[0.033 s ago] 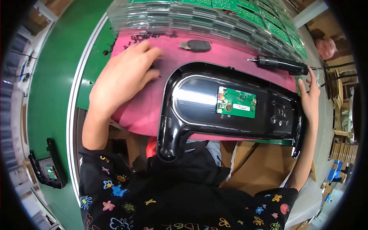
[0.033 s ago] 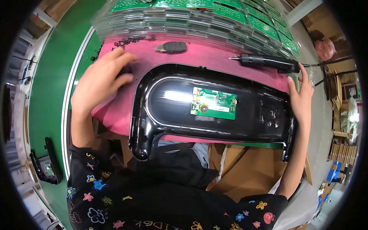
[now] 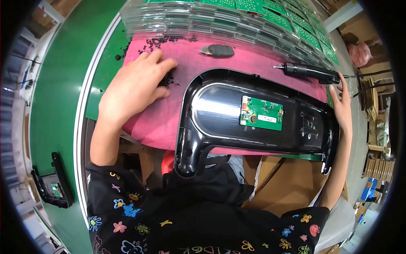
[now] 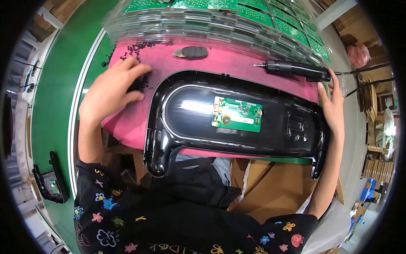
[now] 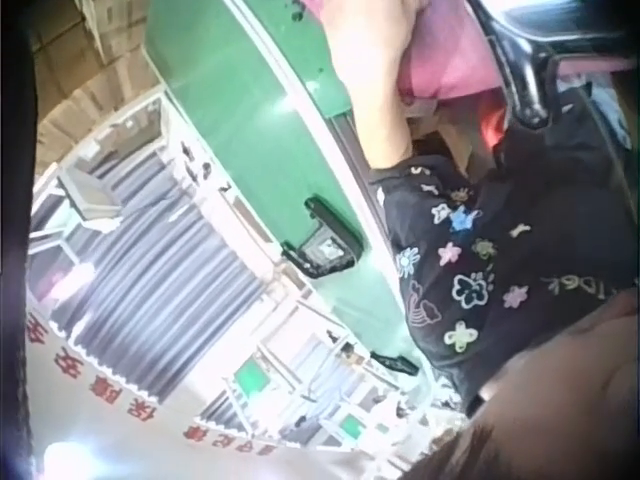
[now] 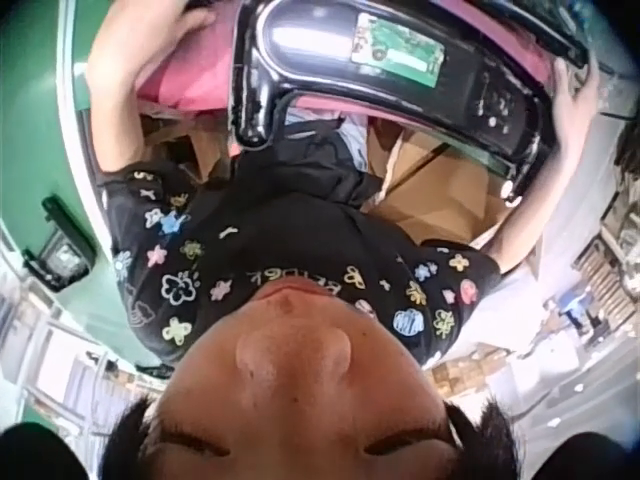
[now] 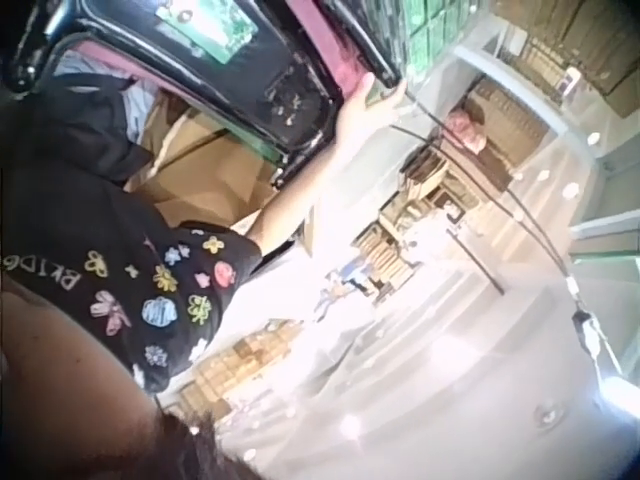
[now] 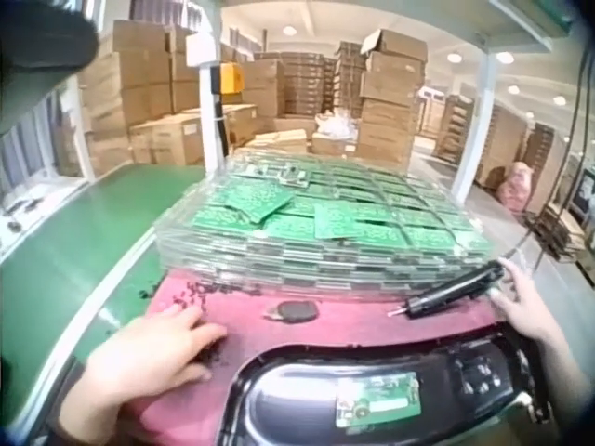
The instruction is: Assembling electronic circuit boards into black plastic housings using an electric screwdriver and screws.
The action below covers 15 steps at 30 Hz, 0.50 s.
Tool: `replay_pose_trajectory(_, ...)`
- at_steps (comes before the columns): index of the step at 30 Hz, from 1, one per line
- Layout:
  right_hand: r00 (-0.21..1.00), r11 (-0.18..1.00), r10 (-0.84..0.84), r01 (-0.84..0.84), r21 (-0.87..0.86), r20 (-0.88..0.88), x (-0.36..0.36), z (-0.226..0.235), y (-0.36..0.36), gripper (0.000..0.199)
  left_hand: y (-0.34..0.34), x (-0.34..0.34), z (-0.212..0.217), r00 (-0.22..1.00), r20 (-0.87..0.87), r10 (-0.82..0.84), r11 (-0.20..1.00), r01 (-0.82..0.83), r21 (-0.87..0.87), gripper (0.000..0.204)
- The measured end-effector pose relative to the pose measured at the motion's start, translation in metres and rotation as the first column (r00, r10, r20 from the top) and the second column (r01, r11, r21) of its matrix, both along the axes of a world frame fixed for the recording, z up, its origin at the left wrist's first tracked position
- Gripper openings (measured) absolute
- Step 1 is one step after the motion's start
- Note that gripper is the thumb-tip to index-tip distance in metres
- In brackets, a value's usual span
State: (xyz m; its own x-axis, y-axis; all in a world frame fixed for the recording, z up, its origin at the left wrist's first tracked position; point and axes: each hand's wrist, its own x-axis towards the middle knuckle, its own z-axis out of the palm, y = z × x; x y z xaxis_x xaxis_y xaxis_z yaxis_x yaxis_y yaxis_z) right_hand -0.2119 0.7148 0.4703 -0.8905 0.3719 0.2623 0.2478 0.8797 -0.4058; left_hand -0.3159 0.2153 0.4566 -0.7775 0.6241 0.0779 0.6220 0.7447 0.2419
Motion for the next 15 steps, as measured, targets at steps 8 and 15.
replay_pose_trajectory(8, 0.749, 0.851, -0.143, -0.241, -0.467, -0.646, -0.063, -0.021, -0.048, 0.072, -0.003, -0.010, -0.028, 0.994, -0.112, -0.005, 0.996, 0.016, 0.091, 0.024)
replay_pose_trajectory(15, 0.805, 0.109, 0.065, -0.593, -0.797, -0.590, -0.078, -0.004, -0.111, 0.043, 0.006, -0.030, -0.026, 0.996, -0.089, -0.025, 0.986, 0.039, 0.165, 0.012)
